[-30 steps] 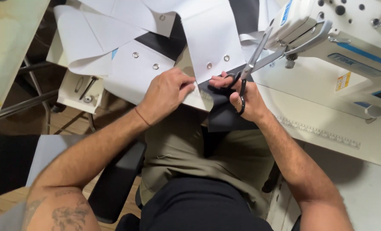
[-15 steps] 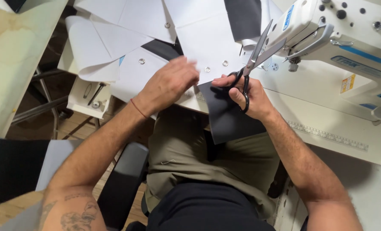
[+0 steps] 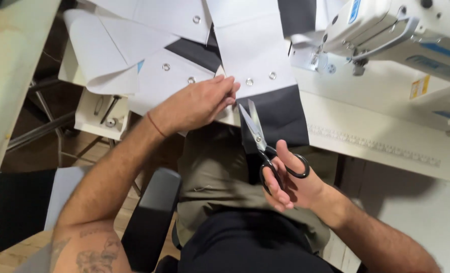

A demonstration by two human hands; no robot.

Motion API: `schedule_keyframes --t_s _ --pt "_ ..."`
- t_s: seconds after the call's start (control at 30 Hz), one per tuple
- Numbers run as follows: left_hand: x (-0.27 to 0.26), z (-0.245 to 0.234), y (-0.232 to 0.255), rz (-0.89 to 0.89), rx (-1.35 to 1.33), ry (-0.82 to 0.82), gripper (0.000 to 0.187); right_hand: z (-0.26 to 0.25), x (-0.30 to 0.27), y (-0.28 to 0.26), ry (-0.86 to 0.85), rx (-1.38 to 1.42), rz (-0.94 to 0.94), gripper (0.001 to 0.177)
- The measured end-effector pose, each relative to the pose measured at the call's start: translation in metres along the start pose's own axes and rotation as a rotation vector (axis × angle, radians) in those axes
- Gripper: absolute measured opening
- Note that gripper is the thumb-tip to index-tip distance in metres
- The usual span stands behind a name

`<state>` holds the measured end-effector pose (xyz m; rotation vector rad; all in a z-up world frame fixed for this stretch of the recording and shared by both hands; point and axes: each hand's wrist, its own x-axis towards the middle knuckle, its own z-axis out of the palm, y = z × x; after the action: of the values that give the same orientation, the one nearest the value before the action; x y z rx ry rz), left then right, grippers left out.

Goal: Trimming excess material from leather pieces using scissors at a sewing station

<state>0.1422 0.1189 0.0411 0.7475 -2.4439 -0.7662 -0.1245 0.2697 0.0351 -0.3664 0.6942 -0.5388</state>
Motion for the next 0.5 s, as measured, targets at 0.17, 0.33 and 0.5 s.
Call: schedule_keyframes --t_s 0.17,0.33,0.5 --pt "0.0 -0.004 -0.007 -0.027 -0.075 -0.07 0.02 0.014 0.01 0.001 0.109 -0.026 0.068 0.095" --pt "0.003 -0.012 -0.002 -0.039 -0.134 -0.083 0.018 0.04 0.019 -0.021 0.256 -0.282 0.052 0.086" --pt "0.001 -0.009 -0.005 -0.061 -0.139 -0.089 0.02 0.055 0.024 -0.029 0.308 -0.342 0.094 0.082"
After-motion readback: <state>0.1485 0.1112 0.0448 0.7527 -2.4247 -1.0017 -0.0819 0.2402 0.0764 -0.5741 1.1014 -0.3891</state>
